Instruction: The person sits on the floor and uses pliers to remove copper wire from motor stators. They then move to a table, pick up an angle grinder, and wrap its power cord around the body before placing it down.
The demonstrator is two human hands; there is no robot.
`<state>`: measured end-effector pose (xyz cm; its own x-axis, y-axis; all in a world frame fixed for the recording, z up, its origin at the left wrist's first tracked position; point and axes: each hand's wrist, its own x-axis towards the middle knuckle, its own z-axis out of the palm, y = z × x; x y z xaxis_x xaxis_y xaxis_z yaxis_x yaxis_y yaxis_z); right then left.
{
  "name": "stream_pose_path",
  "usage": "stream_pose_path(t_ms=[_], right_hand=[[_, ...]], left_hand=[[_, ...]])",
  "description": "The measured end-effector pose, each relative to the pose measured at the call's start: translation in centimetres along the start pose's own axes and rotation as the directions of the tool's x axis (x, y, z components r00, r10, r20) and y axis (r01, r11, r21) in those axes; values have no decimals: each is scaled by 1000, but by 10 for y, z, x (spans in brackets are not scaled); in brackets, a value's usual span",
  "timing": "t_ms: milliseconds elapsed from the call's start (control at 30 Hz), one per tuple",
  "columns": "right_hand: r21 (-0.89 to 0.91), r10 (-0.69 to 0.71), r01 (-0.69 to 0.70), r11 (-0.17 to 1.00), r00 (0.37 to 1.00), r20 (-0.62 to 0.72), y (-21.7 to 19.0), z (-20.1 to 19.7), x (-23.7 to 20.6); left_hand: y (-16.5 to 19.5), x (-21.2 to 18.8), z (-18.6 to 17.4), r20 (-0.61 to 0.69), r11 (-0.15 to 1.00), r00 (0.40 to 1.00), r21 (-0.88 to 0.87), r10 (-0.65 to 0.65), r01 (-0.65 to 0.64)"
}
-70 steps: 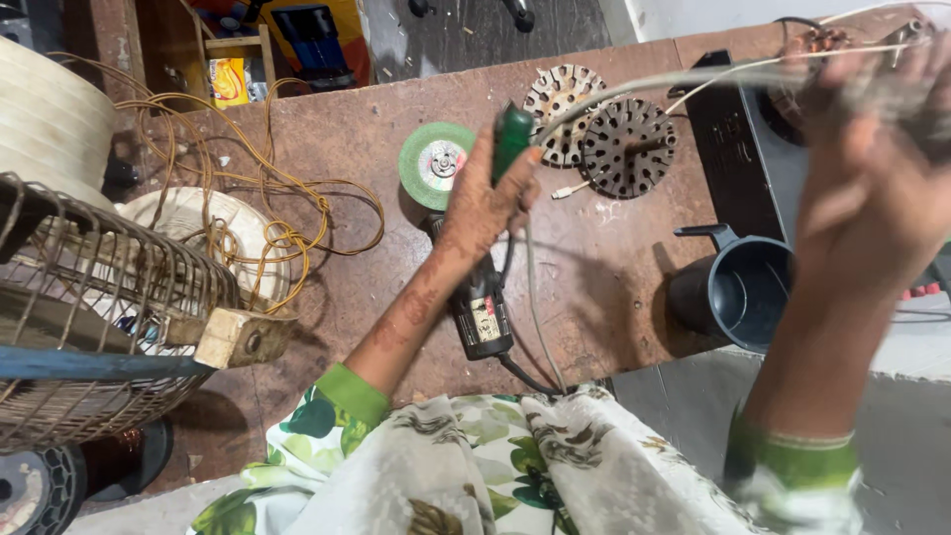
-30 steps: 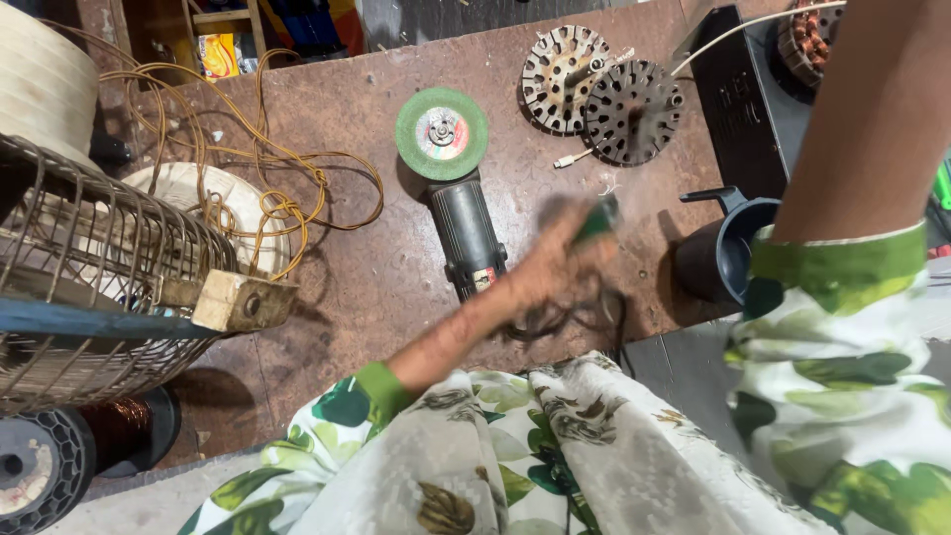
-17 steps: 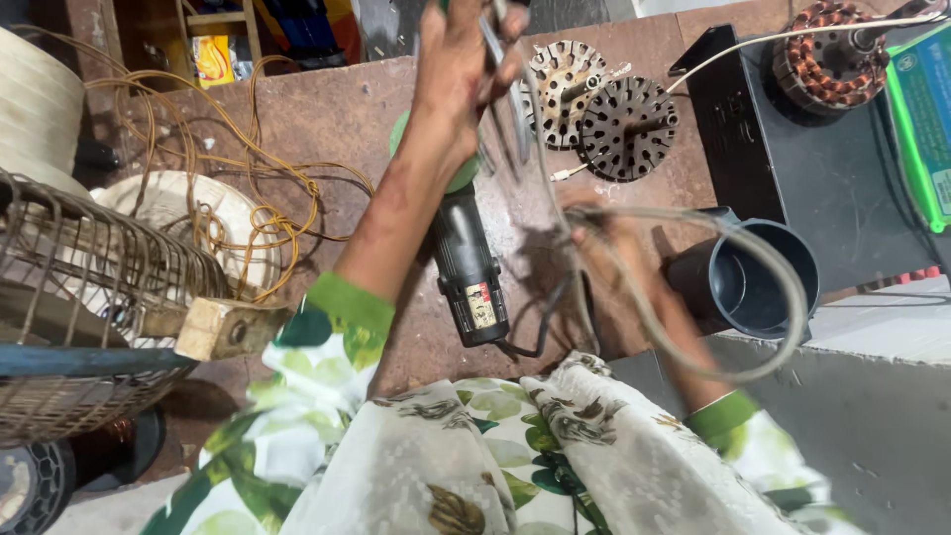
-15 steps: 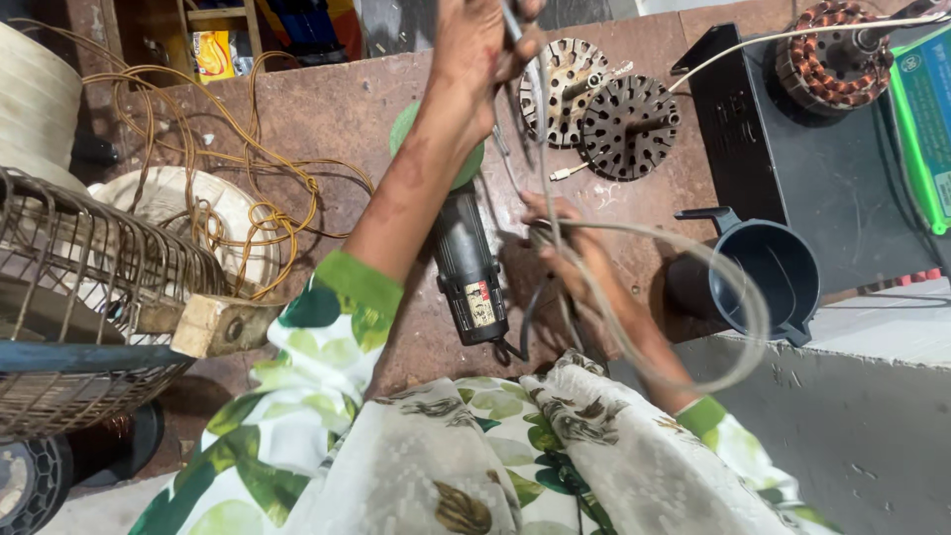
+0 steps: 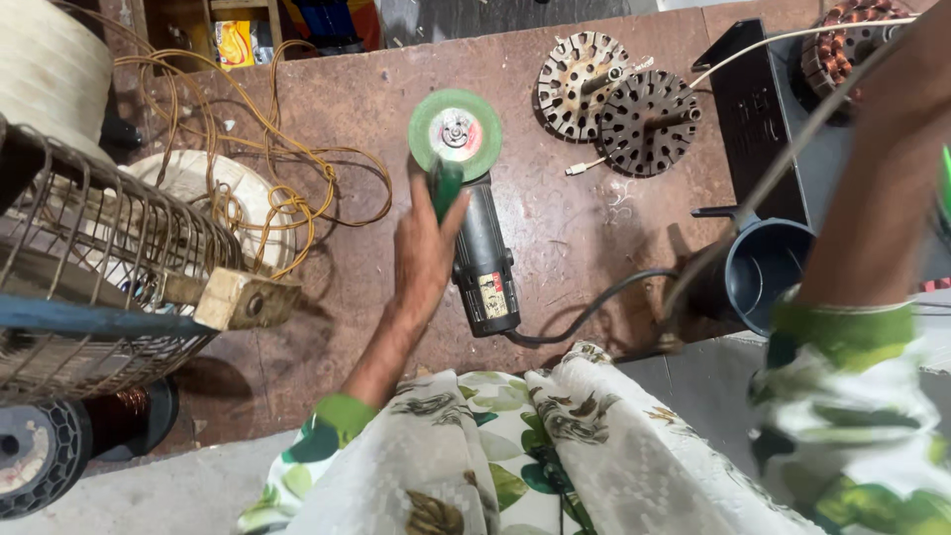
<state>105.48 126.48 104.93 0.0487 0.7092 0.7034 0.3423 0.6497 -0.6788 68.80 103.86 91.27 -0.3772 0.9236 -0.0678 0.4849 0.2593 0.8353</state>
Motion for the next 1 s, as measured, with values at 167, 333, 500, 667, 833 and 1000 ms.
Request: stream_pose_path(t_ms=[167,333,500,667,833,1000], right_hand=[[-71,85,-86,994,996,-13,20,0,-8],[-121,133,-132,984,991,-4,28,-13,-9],[-190,192,-190,963,981,-4,54,-33,14],[-263,274,-278,924,960,-51,62,-63,40],[-212,458,-459,863,887,-57,-24,-94,-23],[-6,770,-810,586,554,316,-147,-61,-122]], left_hand=[[-56,-30,1,67,944,971,261,-228,203],[-63,-22,-3,30,849,973,495,-228,184],[-37,-18,-7,-59,821,995,570,77,-30],[-5,-10,-11,-91,844,971,516,221,-144],[3,-23,-17,-33,948,999,317,-3,13],[-15,-30,10,273,828,875,-301,-400,472]])
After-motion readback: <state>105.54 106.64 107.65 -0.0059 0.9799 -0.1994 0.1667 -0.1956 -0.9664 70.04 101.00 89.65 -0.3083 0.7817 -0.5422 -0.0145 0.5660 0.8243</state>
